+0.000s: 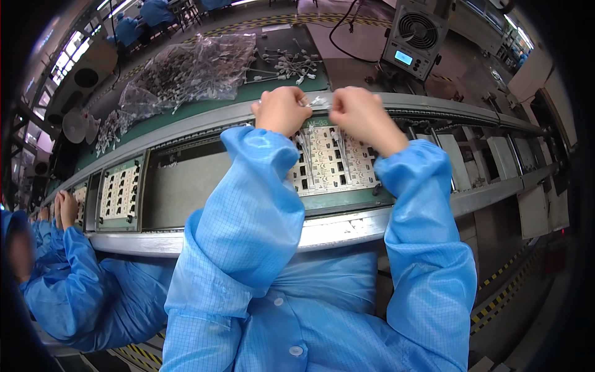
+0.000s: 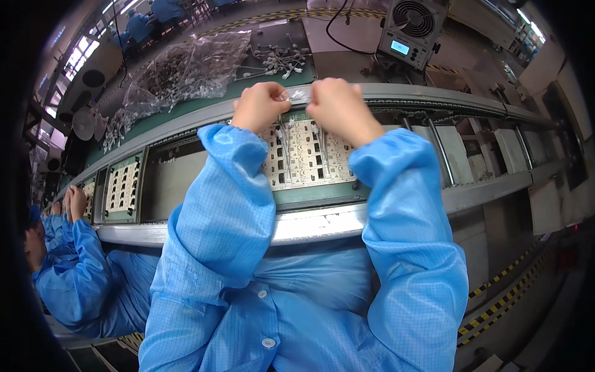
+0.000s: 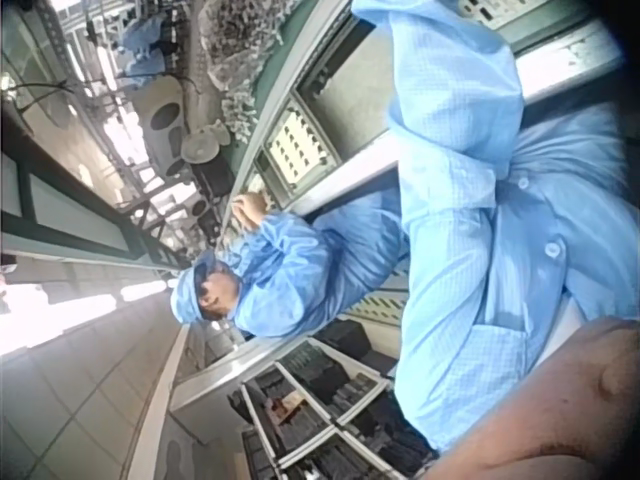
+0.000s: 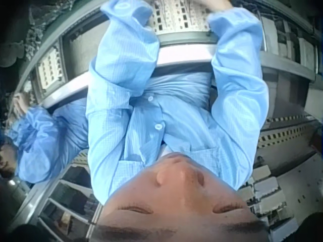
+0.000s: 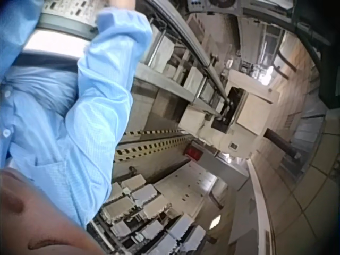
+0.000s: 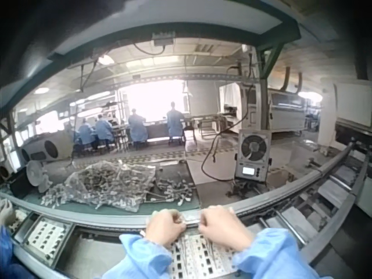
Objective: Manually assembling electronic components and wires onto circuit boards on a production line.
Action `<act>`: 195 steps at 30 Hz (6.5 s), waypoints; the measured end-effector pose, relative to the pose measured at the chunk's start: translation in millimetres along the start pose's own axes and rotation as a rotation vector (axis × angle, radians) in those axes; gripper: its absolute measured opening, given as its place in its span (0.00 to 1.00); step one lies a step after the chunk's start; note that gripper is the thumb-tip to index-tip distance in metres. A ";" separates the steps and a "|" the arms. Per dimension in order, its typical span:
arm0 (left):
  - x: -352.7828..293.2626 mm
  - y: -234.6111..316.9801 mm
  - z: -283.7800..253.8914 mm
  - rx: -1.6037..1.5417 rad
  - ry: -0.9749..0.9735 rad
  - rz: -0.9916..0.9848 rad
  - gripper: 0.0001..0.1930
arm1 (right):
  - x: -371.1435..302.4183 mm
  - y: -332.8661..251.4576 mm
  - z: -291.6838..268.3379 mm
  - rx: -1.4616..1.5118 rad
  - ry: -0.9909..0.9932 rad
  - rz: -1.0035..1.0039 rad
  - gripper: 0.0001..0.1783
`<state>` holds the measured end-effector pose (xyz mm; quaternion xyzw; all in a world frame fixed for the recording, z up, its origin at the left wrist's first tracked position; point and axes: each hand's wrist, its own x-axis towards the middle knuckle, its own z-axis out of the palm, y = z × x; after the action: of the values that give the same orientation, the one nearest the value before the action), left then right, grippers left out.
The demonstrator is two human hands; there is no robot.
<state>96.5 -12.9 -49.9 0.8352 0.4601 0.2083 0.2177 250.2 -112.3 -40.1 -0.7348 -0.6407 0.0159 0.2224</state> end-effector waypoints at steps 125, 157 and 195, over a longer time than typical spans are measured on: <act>-25.3 -44.2 -33.3 0.175 0.057 0.344 0.16 | 10.7 -45.1 22.7 -0.059 -0.101 0.080 0.12; -29.3 -67.7 -28.8 0.148 0.130 0.405 0.09 | 24.2 -24.1 9.6 0.310 -0.118 0.239 0.10; -6.5 -84.5 -58.6 0.213 0.228 0.478 0.05 | -216.0 330.6 -187.0 -0.823 -0.147 0.115 0.10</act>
<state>3.9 32.4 -49.8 0.9093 0.2909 0.2969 0.0202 578.1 -400.9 -42.9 -0.7937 -0.5657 -0.1767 -0.1372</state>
